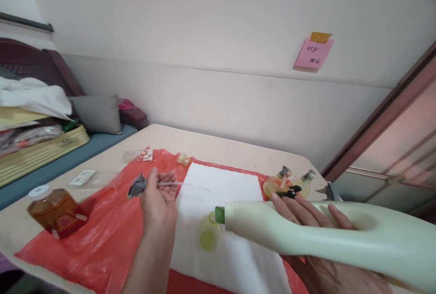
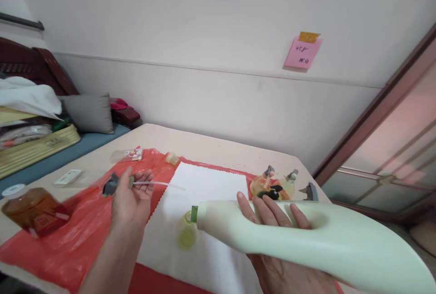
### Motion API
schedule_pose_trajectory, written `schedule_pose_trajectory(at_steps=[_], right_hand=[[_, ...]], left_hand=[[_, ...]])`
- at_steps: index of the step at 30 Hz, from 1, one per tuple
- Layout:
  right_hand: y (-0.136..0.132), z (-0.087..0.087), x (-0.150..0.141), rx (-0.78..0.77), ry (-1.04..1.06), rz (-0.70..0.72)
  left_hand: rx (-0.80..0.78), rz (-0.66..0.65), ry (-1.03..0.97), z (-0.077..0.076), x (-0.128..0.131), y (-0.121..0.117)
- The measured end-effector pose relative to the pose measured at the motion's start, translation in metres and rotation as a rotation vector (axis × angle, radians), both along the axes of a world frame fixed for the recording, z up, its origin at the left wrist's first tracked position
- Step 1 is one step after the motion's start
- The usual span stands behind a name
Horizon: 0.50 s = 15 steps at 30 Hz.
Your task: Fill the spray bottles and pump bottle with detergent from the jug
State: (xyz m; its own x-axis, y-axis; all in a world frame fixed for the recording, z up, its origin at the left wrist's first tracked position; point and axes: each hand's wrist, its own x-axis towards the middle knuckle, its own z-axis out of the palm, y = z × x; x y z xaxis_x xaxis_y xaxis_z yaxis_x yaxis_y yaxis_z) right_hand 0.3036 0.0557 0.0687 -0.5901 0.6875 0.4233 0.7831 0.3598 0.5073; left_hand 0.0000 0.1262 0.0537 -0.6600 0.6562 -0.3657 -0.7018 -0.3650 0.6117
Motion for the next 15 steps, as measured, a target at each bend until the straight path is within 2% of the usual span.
schedule_pose_trajectory(at_steps=[6, 12, 15], right_hand=[[-0.0012, 0.0011, -0.0021, -0.015, 0.093, 0.011], [-0.0007, -0.0002, -0.0003, -0.037, 0.0, 0.002], [-0.0006, 0.0028, -0.0026, -0.015, 0.102, 0.032]], left_hand=[[-0.001, -0.003, 0.001, -0.0001, -0.0001, -0.0009], [-0.006, -0.003, -0.003, 0.0001, 0.0006, -0.0006], [-0.011, -0.002, -0.004, -0.0003, 0.0012, -0.0005]])
